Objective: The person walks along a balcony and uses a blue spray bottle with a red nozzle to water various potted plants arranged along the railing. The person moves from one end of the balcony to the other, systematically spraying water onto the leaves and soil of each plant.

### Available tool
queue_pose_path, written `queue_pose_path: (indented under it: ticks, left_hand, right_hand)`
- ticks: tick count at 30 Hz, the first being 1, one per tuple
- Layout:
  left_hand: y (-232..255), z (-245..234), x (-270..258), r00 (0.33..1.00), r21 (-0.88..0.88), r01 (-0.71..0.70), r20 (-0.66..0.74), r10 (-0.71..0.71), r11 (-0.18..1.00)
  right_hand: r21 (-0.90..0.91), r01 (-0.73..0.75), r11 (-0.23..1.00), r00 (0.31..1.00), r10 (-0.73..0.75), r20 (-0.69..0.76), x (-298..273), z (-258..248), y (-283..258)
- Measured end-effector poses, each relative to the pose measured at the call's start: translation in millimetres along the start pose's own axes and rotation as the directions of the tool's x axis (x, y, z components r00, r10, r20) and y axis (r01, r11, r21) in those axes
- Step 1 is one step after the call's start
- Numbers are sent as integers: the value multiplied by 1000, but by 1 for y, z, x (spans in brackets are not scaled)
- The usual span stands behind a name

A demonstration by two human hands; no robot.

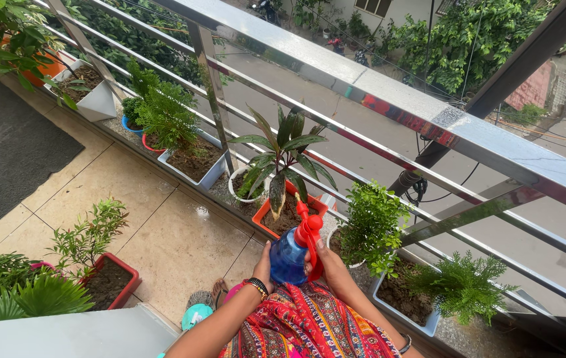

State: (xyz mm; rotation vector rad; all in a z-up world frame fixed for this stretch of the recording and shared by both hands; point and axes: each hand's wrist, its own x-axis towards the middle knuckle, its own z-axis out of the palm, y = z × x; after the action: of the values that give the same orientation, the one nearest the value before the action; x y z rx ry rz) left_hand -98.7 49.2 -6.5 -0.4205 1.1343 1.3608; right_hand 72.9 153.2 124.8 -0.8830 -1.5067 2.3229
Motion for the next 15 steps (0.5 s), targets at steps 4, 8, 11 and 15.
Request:
queue_pose_path:
  ticks: [4,8,11,15]
  left_hand:
    - [2,2,-5,1000,1,-5,5,5,1000]
    - [4,5,-12,1000,9,1,1,-1,1000]
    - [4,5,-12,999,-32,-10,35,11,999]
    - [2,3,-9,999,-37,4,46,-2,999]
  right_hand:
    - [-3,-1,1000,1000,1,1,-3,3,-4]
    - [58,-10,998,1000,10,3,-4,5,-5]
    - [23,-13,1000,1000,13,-16,-4,3,-3]
    - [58,-1,998,1000,3,-27,-1,1,2]
